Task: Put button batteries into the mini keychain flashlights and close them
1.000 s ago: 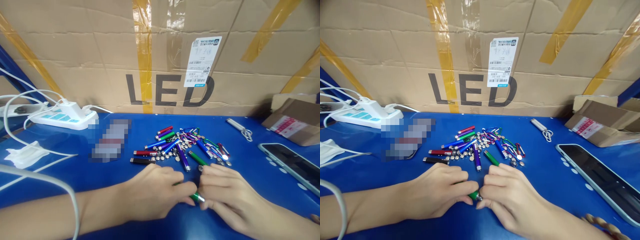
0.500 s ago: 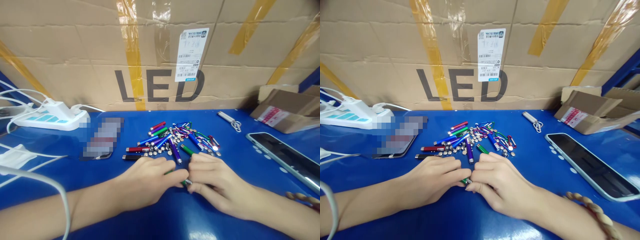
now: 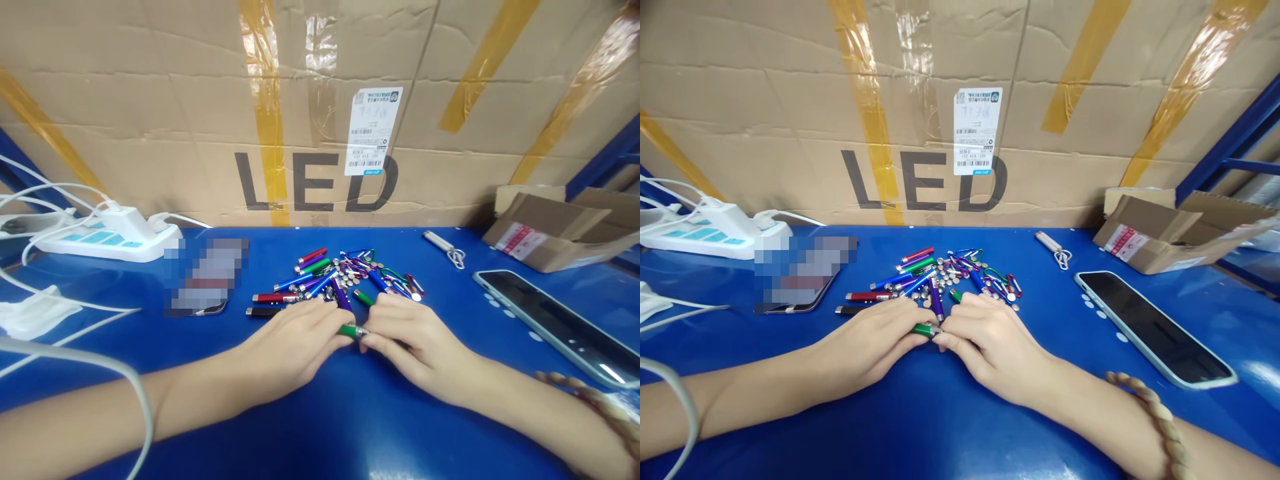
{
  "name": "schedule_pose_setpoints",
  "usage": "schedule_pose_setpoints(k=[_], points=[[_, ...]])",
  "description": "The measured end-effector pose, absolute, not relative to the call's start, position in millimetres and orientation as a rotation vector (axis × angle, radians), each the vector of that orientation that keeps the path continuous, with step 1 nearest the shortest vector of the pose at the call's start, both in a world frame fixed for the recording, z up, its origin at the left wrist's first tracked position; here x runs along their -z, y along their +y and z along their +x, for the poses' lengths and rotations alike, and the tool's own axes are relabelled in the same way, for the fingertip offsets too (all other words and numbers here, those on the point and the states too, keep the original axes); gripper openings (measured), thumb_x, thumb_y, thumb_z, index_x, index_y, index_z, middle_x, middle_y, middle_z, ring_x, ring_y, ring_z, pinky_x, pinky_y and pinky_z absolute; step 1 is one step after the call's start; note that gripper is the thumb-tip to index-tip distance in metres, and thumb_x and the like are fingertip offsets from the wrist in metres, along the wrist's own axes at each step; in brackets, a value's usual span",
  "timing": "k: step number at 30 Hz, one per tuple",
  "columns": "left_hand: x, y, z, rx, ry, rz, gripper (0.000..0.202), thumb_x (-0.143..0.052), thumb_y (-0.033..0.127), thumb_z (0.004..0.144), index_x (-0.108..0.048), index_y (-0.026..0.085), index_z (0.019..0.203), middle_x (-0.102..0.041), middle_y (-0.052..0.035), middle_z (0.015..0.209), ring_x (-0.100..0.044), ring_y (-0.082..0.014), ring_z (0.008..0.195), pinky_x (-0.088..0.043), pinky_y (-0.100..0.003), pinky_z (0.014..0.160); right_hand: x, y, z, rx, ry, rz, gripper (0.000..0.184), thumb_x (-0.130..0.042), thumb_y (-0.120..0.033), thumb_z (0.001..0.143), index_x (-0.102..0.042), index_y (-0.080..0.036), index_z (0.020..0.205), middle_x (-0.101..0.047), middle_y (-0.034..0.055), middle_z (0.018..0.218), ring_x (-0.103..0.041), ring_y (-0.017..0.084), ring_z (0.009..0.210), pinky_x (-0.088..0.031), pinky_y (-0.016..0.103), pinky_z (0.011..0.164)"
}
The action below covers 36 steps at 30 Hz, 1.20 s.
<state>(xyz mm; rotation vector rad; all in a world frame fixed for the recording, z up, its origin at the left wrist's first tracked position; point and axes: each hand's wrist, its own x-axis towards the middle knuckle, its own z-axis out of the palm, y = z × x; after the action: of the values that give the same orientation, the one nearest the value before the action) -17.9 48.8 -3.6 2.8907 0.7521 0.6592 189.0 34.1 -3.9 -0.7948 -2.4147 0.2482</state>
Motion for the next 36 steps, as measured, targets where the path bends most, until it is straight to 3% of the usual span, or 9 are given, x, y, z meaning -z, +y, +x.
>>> schedule_pose_setpoints(k=[7,13,24,36], points=[[3,49,-19,-0.801,0.588,3.063,0.033,-0.026,0.021,0.098,-0.057,0.012,0.092,-0.058,-0.0039,0.071,-0.053,-0.0146,0.065,-0.045,-0.025,0.062,2,28,190,0.047,-2.452,-0.769,0.036,-0.037,-0.025,0.096,-0.060,-0.017,0.069,-0.053,0.0016,0.062,-0.041,0.013,0.061,-0.030,0.026,0.058],[-3,47,-22,-0.942,0.356,3.202,0.028,-0.032,0.018,0.096,-0.057,0.011,0.086,-0.056,-0.0025,0.065,-0.049,-0.0130,0.057,-0.038,-0.025,0.053,-4,17,186,-0.043,-2.457,-0.725,0.037,-0.033,-0.024,0.097,-0.057,-0.018,0.068,-0.052,0.0004,0.059,-0.042,0.013,0.059,-0.030,0.026,0.058],[3,49,-20,-0.956,0.520,3.116,0.022,-0.036,0.020,0.095,-0.057,0.013,0.095,-0.066,-0.0048,0.079,-0.059,-0.0143,0.071,-0.049,-0.025,0.070,-3,28,191,-0.041,-2.504,-0.771,0.034,-0.037,-0.025,0.096,-0.055,-0.017,0.068,-0.049,0.0000,0.061,-0.040,0.011,0.059,-0.033,0.025,0.059],[3,52,-21,-0.844,0.763,2.898,0.022,-0.038,0.026,0.095,-0.057,0.016,0.098,-0.066,-0.0035,0.083,-0.060,-0.0150,0.077,-0.049,-0.026,0.071,-7,30,194,0.017,-2.426,-0.833,0.031,-0.040,-0.022,0.094,-0.059,-0.017,0.069,-0.054,0.0004,0.061,-0.043,0.012,0.059,-0.034,0.025,0.061]])
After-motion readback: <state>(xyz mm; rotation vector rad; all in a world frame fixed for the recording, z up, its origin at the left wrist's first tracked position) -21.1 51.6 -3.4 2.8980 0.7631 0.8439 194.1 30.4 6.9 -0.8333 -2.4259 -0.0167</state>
